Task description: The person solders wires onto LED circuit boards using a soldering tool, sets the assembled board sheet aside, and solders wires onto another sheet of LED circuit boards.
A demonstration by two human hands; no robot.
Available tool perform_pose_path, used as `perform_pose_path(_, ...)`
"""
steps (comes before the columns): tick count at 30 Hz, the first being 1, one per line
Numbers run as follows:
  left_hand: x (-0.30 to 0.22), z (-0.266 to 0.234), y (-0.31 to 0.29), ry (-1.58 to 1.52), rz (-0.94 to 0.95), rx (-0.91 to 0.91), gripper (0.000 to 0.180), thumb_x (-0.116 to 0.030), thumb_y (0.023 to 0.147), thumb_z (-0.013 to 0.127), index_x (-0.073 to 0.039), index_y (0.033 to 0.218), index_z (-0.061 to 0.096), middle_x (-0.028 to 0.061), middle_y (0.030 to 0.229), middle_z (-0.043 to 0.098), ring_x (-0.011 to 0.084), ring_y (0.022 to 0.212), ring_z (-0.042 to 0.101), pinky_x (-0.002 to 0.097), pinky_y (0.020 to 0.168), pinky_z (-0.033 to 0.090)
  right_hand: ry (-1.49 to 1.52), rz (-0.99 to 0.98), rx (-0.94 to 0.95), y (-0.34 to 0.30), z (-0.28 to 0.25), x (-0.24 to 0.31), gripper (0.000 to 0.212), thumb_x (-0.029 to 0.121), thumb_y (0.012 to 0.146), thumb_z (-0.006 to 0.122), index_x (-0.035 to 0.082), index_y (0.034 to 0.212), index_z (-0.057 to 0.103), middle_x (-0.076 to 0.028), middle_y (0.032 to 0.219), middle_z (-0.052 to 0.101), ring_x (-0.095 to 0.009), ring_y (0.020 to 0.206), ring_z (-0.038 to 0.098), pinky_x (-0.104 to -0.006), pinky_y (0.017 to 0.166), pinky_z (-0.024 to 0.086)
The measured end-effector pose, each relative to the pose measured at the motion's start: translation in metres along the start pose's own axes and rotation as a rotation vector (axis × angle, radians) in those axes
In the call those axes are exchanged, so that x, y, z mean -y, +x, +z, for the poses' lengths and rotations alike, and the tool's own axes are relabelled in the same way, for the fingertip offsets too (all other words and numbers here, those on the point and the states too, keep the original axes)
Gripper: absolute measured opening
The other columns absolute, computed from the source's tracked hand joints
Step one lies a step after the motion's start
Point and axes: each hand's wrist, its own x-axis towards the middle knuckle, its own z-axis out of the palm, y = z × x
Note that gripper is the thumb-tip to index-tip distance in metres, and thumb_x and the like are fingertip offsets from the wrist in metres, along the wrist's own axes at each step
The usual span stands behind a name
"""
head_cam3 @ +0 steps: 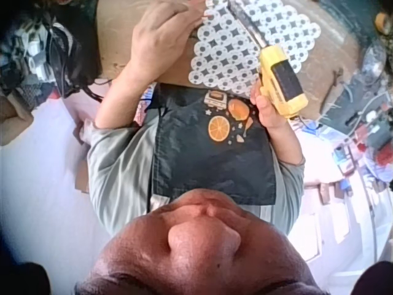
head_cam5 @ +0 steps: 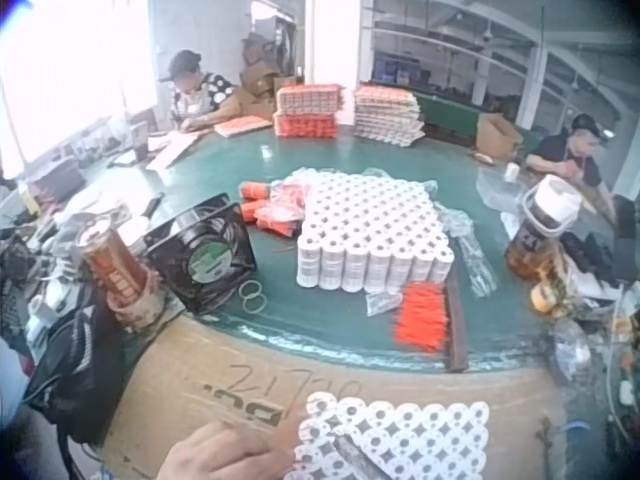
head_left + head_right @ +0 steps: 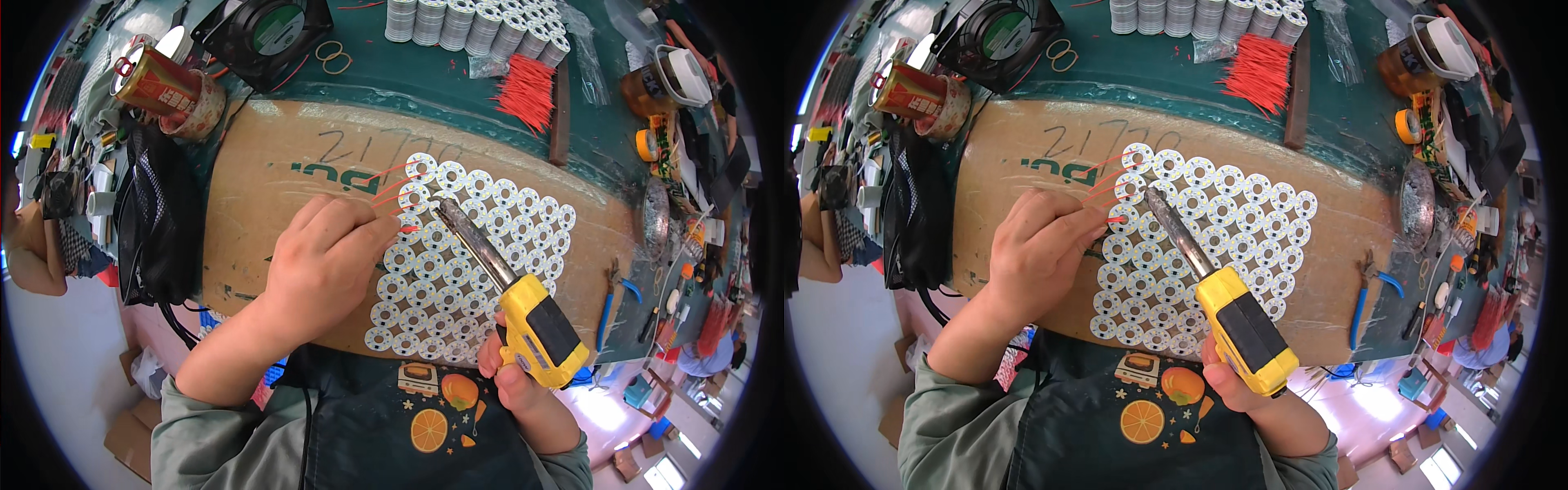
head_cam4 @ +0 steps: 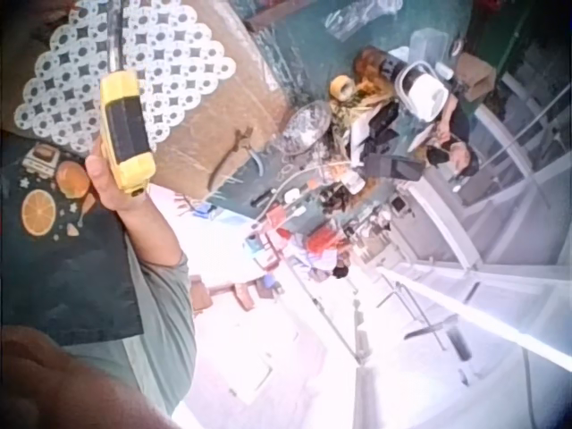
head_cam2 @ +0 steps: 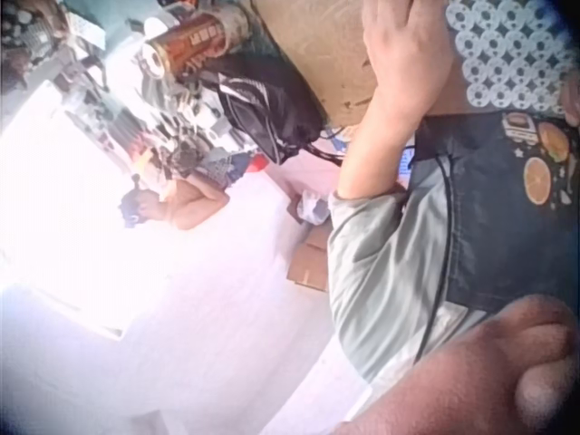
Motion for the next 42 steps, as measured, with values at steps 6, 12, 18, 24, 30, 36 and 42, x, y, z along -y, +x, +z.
perform_pose_path(6, 0.003, 0.007, -0.008, 0.032, 0.011, 0.042, 0.028, 0.003, 0.069, 0.075, -0.007, 0.096, 0.073, 0.0047, 0.084, 0.064, 0.0232, 0.074, 0.061, 0.0341, 0.065, 0.051, -0.152, -0.001, 0.058, -0.016, -0.012, -0.015, 0.080, 0.046, 0.082, 0.079, 0.006, 0.141, 0.042, 0.000, 0.079, 0.048, -0.012, 0.068, 0.047, -0.0272, 0.060, 0.041)
perform_pose_path(12, 0.005, 0.007, -0.010, 0.012, 0.009, 0.051, 0.028, 0.002, 0.069, 0.073, -0.007, 0.096, 0.073, 0.0040, 0.084, 0.064, 0.0230, 0.074, 0.060, 0.0341, 0.066, 0.051, -0.180, 0.029, 0.042, -0.014, -0.010, -0.014, 0.078, 0.042, 0.082, 0.079, 0.005, 0.140, 0.043, 0.000, 0.078, 0.049, -0.011, 0.069, 0.048, -0.0272, 0.061, 0.041)
perform_pose_path(18, 0.005, 0.007, -0.010, -0.004, -0.005, 0.063, 0.028, 0.001, 0.069, 0.073, -0.007, 0.095, 0.074, 0.0036, 0.084, 0.063, 0.0230, 0.075, 0.060, 0.0342, 0.068, 0.050, -0.081, 0.047, 0.054, -0.009, -0.007, -0.011, 0.072, 0.040, 0.082, 0.080, 0.005, 0.134, 0.046, 0.000, 0.077, 0.049, -0.011, 0.068, 0.048, -0.0274, 0.061, 0.041)
perform_pose_path(24, 0.006, 0.008, -0.010, 0.002, -0.005, 0.056, 0.027, 0.000, 0.069, 0.073, -0.007, 0.095, 0.074, 0.0035, 0.084, 0.063, 0.0231, 0.075, 0.060, 0.0342, 0.068, 0.050, -0.080, 0.064, 0.041, -0.011, -0.010, -0.014, 0.063, 0.037, 0.082, 0.079, 0.006, 0.127, 0.049, 0.000, 0.077, 0.049, -0.012, 0.068, 0.048, -0.0279, 0.061, 0.042)
perform_pose_path(30, 0.005, 0.008, -0.009, 0.001, -0.011, 0.058, 0.025, 0.001, 0.070, 0.074, -0.006, 0.094, 0.073, 0.0039, 0.083, 0.063, 0.0235, 0.074, 0.059, 0.0348, 0.068, 0.050, -0.151, 0.066, 0.027, -0.010, -0.011, -0.016, 0.062, 0.038, 0.082, 0.079, 0.006, 0.126, 0.050, 0.000, 0.076, 0.048, -0.012, 0.068, 0.048, -0.0284, 0.061, 0.042)
perform_pose_path(36, 0.005, 0.009, -0.009, 0.006, -0.009, 0.051, 0.024, 0.001, 0.070, 0.075, -0.006, 0.094, 0.073, 0.0044, 0.083, 0.063, 0.0240, 0.075, 0.060, 0.0350, 0.068, 0.050, -0.108, 0.066, 0.048, -0.008, -0.004, -0.009, 0.067, 0.040, 0.083, 0.077, 0.006, 0.131, 0.048, -0.001, 0.078, 0.048, -0.013, 0.068, 0.048, -0.0279, 0.061, 0.042)
perform_pose_path(42, 0.004, 0.011, -0.010, 0.017, -0.016, 0.036, 0.024, 0.001, 0.071, 0.075, -0.006, 0.093, 0.072, 0.0049, 0.085, 0.063, 0.0246, 0.077, 0.060, 0.0354, 0.070, 0.051, -0.079, 0.023, 0.064, -0.012, -0.006, -0.007, 0.078, 0.045, 0.082, 0.078, 0.006, 0.139, 0.043, -0.001, 0.080, 0.047, -0.013, 0.069, 0.047, -0.0273, 0.061, 0.041)
